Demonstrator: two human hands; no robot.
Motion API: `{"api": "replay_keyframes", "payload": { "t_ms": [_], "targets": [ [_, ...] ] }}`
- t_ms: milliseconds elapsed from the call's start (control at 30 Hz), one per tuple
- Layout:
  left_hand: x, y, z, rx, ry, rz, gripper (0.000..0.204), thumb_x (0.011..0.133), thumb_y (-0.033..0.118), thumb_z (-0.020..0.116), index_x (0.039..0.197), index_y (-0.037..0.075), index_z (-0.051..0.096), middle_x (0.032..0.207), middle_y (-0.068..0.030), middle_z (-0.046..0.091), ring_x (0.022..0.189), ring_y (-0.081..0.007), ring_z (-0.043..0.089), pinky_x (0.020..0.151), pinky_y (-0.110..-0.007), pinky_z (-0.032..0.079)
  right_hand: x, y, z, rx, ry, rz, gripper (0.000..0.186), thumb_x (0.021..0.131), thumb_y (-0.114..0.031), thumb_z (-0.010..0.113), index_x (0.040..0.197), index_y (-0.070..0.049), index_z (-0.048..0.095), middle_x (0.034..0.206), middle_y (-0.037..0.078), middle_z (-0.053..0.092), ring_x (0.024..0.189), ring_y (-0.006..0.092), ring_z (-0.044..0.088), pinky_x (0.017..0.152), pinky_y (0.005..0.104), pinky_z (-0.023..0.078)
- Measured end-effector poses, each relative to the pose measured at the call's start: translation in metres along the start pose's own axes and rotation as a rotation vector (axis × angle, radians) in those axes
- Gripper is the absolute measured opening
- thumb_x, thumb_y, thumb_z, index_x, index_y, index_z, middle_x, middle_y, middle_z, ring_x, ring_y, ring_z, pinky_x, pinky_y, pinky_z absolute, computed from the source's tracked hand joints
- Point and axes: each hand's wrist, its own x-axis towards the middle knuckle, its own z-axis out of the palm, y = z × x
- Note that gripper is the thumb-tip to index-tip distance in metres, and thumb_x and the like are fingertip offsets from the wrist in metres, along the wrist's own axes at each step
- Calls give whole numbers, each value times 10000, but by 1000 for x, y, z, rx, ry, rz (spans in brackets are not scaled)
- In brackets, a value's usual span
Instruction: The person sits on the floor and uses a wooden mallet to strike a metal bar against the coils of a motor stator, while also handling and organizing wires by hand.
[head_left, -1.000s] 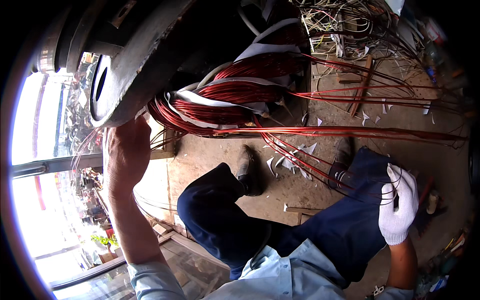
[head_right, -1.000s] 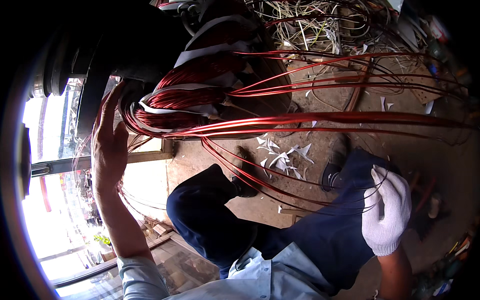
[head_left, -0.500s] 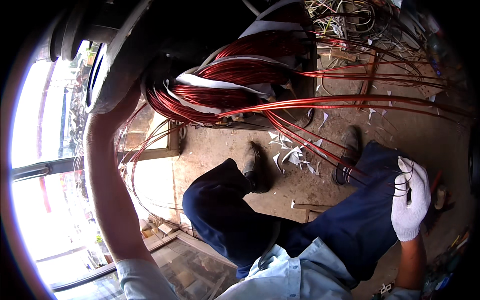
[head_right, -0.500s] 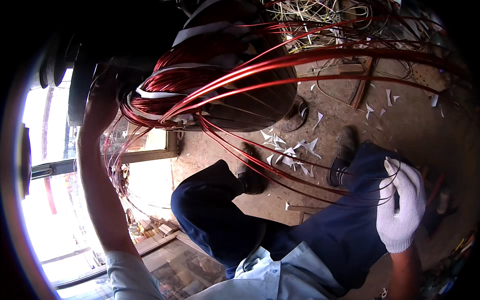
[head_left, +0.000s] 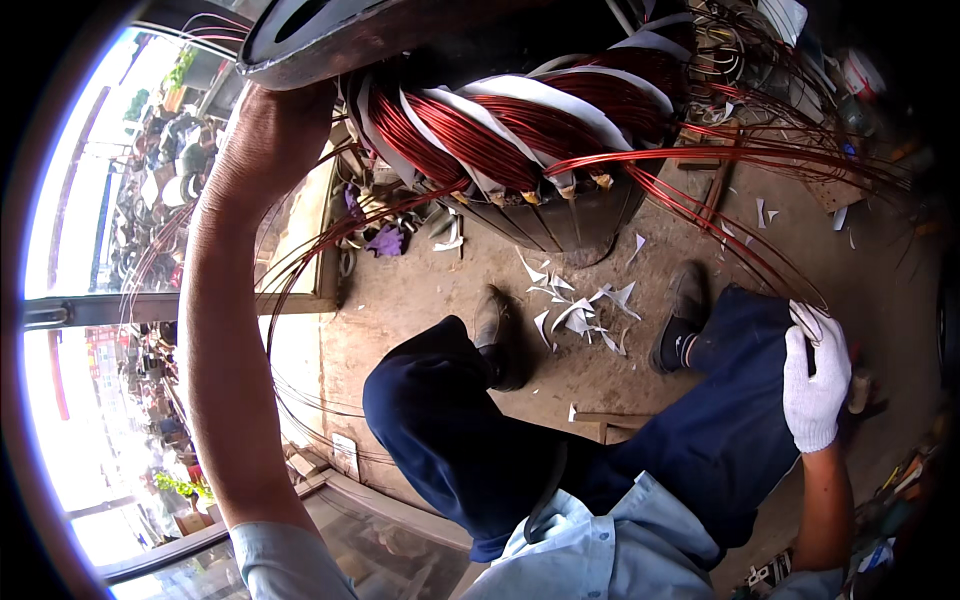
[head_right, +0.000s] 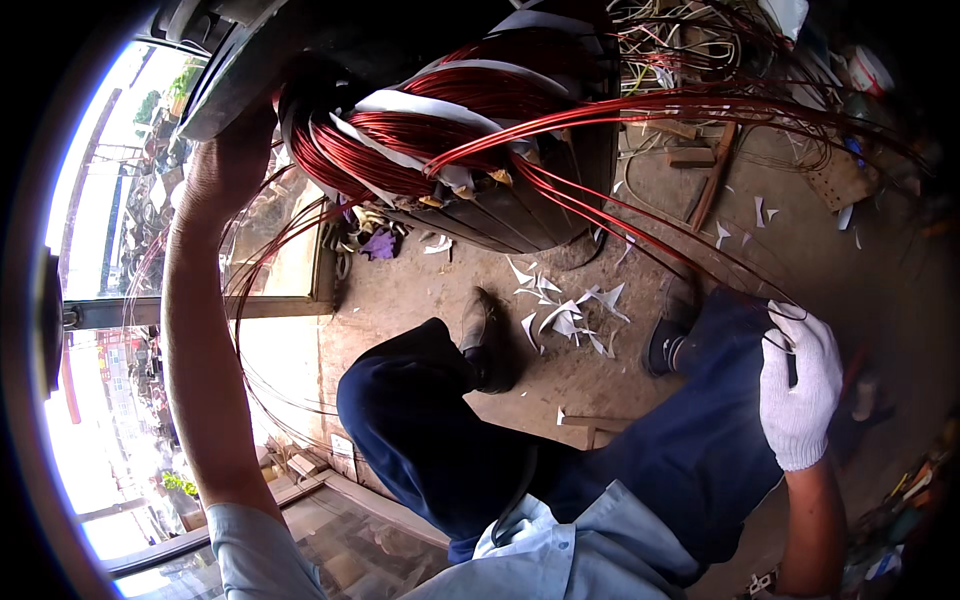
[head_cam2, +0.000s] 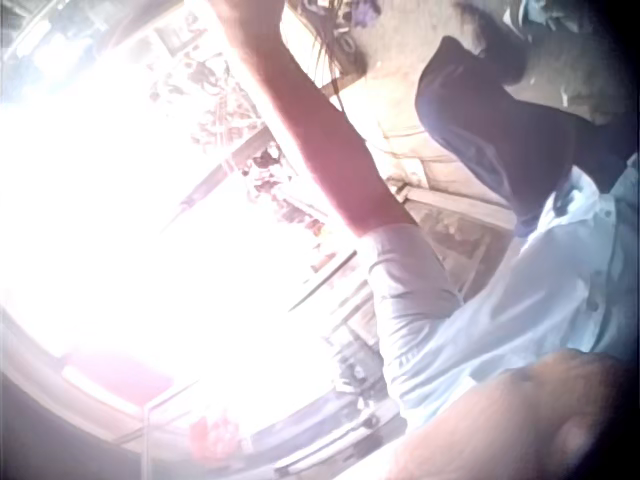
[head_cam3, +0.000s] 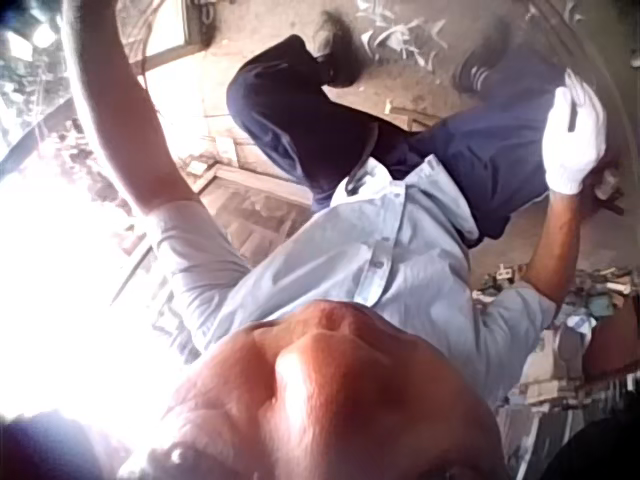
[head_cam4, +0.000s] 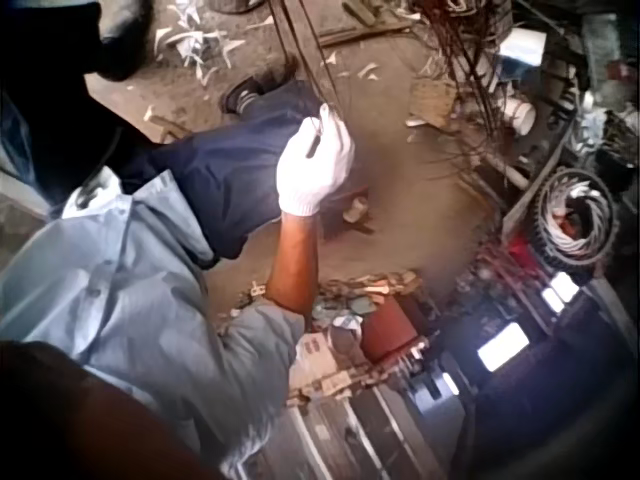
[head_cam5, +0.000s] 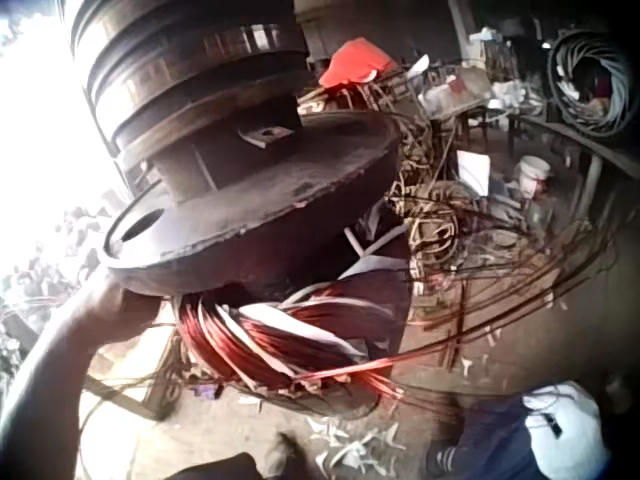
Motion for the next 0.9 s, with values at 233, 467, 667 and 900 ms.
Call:
{"api": "replay_keyframes", "payload": {
  "t_ms": [233, 467, 667, 900],
  "targets": [
    [6, 24, -13, 267, -146, -149, 423, 878, -58, 543, 1249, 92, 682, 1145, -185, 700, 1105, -355, 668, 944, -452, 560, 2, -3, 6, -67, -16, 20, 212, 950, -36, 643, 1149, 16, 697, 1125, 168, 705, 1054, 339, 668, 965, 420, 510],
    [13, 16, 5, -303, 153, 177, 463, 825, -143, 496, 1202, 40, 694, 1240, -219, 689, 1146, -373, 653, 972, -431, 541, -1, -4, 8, -107, -20, 25, 223, 952, -41, 639, 1163, -8, 703, 1130, 161, 707, 1068, 339, 660, 968, 425, 504],
    [17, 9, 7, -320, 166, 207, 428, 881, -119, 488, 1241, 23, 672, 1260, -218, 680, 1191, -379, 631, 1001, -433, 523, -2, -8, 12, -117, -12, 25, 224, 946, -43, 643, 1159, -14, 709, 1124, 154, 713, 1045, 335, 661, 958, 422, 502],
    [29, -5, 5, -237, 114, 290, 380, 947, -18, 502, 1302, 4, 638, 1341, -233, 637, 1273, -377, 583, 1102, -448, 459, 0, -7, 12, -122, -11, -20, 215, 942, -43, 647, 1147, -13, 707, 1120, 151, 716, 1034, 336, 665, 947, 424, 502]
  ]
}}
